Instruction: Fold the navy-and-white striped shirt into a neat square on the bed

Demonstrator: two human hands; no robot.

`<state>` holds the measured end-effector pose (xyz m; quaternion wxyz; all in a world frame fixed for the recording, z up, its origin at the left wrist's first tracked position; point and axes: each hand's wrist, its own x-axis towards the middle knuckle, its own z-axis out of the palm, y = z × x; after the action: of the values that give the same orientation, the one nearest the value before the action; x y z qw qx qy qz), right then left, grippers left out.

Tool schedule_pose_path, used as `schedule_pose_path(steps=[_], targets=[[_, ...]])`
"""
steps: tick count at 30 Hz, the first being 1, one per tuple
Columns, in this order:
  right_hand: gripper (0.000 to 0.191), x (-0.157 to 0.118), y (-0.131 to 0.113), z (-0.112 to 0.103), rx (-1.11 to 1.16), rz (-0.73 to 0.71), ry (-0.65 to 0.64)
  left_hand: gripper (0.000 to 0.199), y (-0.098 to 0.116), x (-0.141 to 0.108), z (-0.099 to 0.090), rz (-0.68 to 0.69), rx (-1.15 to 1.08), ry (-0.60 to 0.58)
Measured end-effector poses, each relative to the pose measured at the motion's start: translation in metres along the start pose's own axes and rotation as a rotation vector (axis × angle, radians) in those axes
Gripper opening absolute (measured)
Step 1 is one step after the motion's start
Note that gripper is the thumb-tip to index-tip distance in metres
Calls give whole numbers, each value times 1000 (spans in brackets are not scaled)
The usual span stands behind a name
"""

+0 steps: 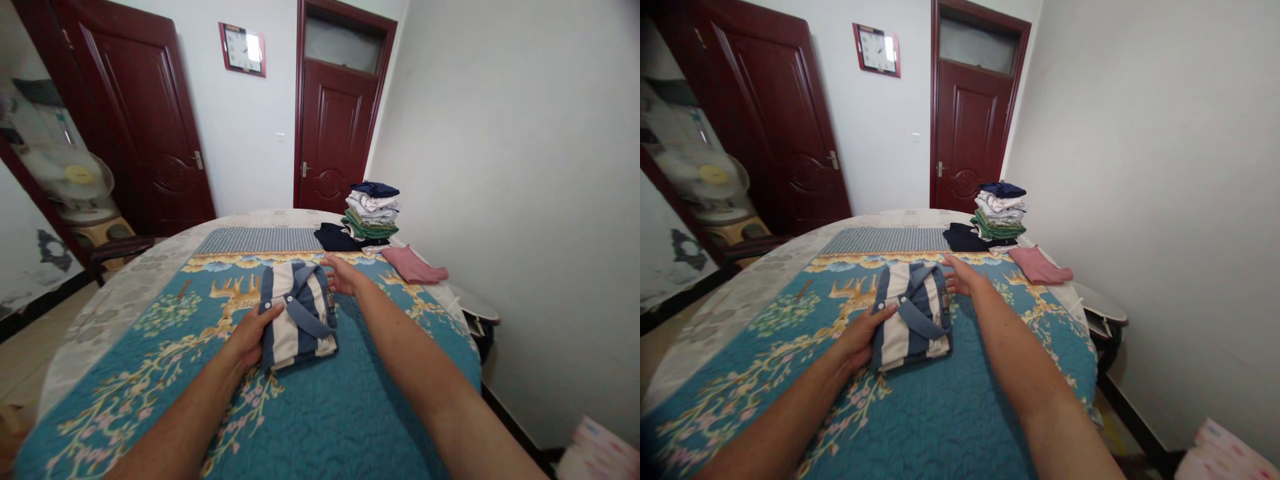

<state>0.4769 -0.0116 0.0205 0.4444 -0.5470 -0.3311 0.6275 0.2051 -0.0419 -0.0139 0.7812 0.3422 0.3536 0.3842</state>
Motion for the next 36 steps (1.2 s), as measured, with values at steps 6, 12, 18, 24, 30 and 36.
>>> schedule_pose_path(steps=[6, 12, 18, 24, 30, 36], targets=[[56, -28, 61, 1, 205, -26, -115, 43, -2, 14, -7, 154, -225, 168], [51, -43, 82, 37, 90, -86, -149, 45, -3, 11, 2, 308, -265, 127], [43, -29, 71, 64, 248, -432, 136, 56, 13, -5, 0, 224, -268, -20], [42, -24, 26, 17, 89, -428, -63, 41, 35, -1, -25, 284, -234, 9], [41, -5, 28, -19, -464, -404, 405, 48, 16, 16, -33, 344, 542, 276], [27, -27, 68, -20, -880, -493, 737, 35, 24, 5, -32, 590, 1053, 327]])
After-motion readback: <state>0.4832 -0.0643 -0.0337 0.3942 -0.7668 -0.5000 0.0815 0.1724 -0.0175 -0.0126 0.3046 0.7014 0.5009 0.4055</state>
